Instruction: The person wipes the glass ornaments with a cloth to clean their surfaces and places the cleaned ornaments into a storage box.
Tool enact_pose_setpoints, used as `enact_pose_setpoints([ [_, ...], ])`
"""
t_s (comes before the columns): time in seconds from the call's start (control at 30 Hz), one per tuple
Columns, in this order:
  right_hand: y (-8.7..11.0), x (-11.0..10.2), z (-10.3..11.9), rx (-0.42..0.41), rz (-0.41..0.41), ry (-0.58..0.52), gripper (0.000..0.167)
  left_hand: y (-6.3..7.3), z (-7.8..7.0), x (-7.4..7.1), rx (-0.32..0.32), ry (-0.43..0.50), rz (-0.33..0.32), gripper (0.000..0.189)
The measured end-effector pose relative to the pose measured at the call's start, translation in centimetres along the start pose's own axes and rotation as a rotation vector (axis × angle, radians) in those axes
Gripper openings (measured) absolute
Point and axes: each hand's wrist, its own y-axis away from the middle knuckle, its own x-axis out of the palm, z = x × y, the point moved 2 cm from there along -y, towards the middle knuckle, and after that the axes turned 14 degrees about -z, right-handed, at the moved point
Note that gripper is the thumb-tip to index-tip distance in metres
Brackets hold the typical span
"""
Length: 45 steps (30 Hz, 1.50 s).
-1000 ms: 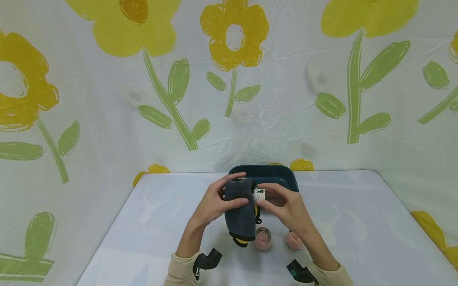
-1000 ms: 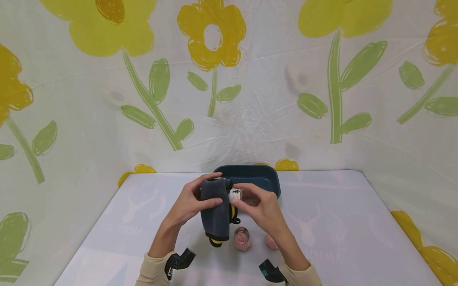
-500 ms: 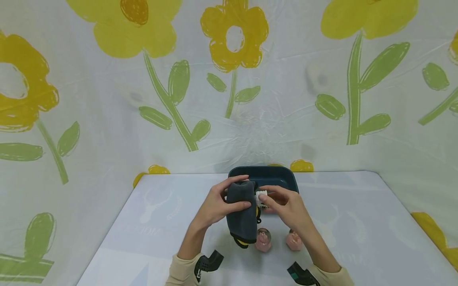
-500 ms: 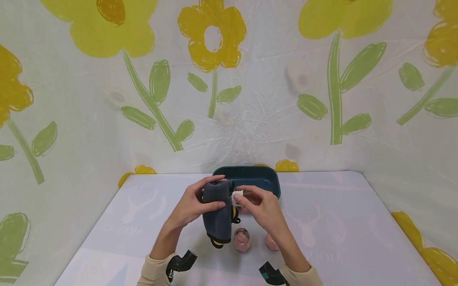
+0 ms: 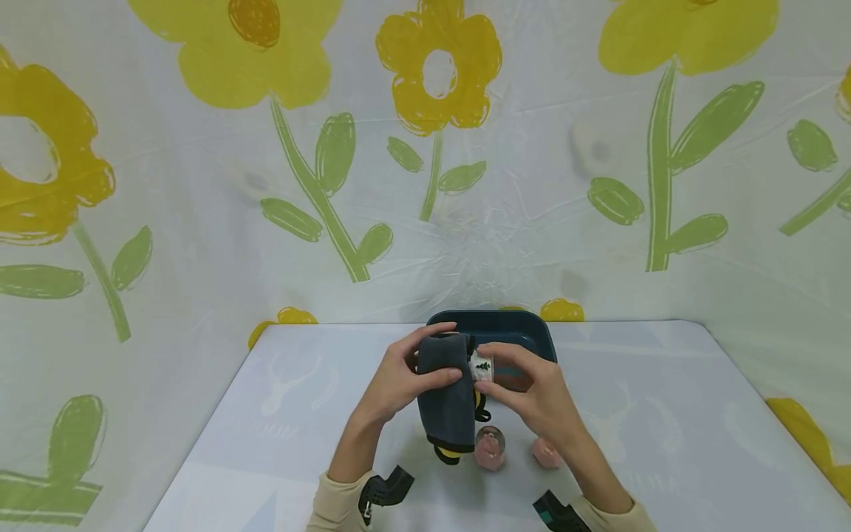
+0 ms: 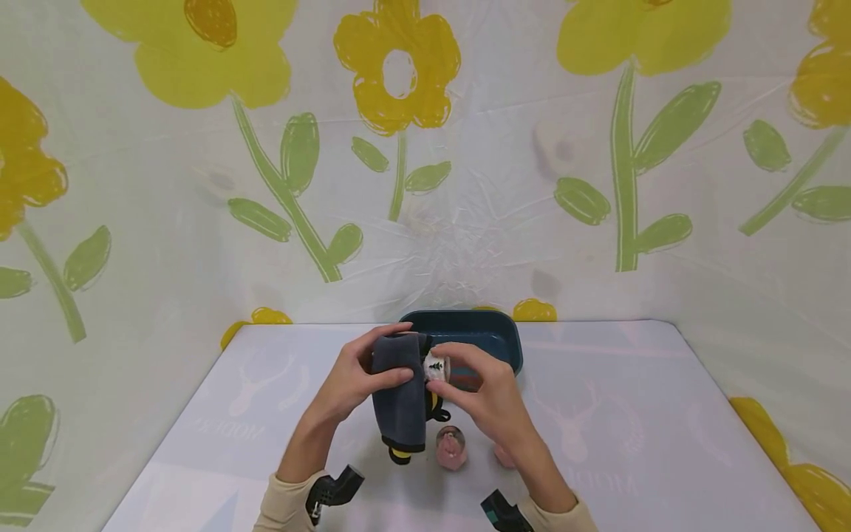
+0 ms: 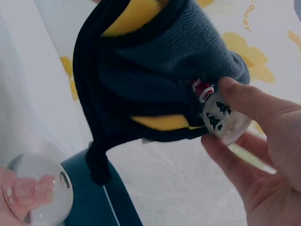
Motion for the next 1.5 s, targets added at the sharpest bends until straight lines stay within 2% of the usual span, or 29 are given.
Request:
enact_pose_setpoints([
  [0.37,0.0,0.1,0.4,-0.305,0.012,-0.002,0.056,-0.1,0.3,-0.2,-0.046,0.090,0.023,0.058],
  [0.5,-0.1,0.1,0.5,-0.357,-0.005,-0.018,0.059,-0.1,0.3,-0.2,-0.041,0.083,0.023,0.059],
  [0.63,0.0,0.0,0.5,-0.351,-0.007,-0.021,0.059,0.0,0.2,-0.1,-0.035,0.071,0.020,0.059],
  [0.73,0.0,0.0,0.4,-0.295,-0.010,0.010,0.056,0.0,0.2,-0.1,-0.028,0.064,0.017,0.059],
  [0.9,0.1,0.0,0.3,-0.140,-0.018,0.063,0.049,0.1,0.1,0.0,-0.005,0.029,0.008,0.060],
  [1.07,0.2,0.1,-0.1,0.005,-0.030,0.042,0.041,0.1,0.0,0.1,0.033,-0.006,0.004,0.062],
  [1.37,0.0,-0.3,-0.5,0.249,-0.027,0.134,0.030,0.1,0.2,0.7,0.082,-0.063,0.029,0.066],
  [1.5,0.0,-0.4,-0.5,0.310,-0.021,0.141,0.031,0.1,0.2,0.8,0.086,-0.079,0.028,0.067],
])
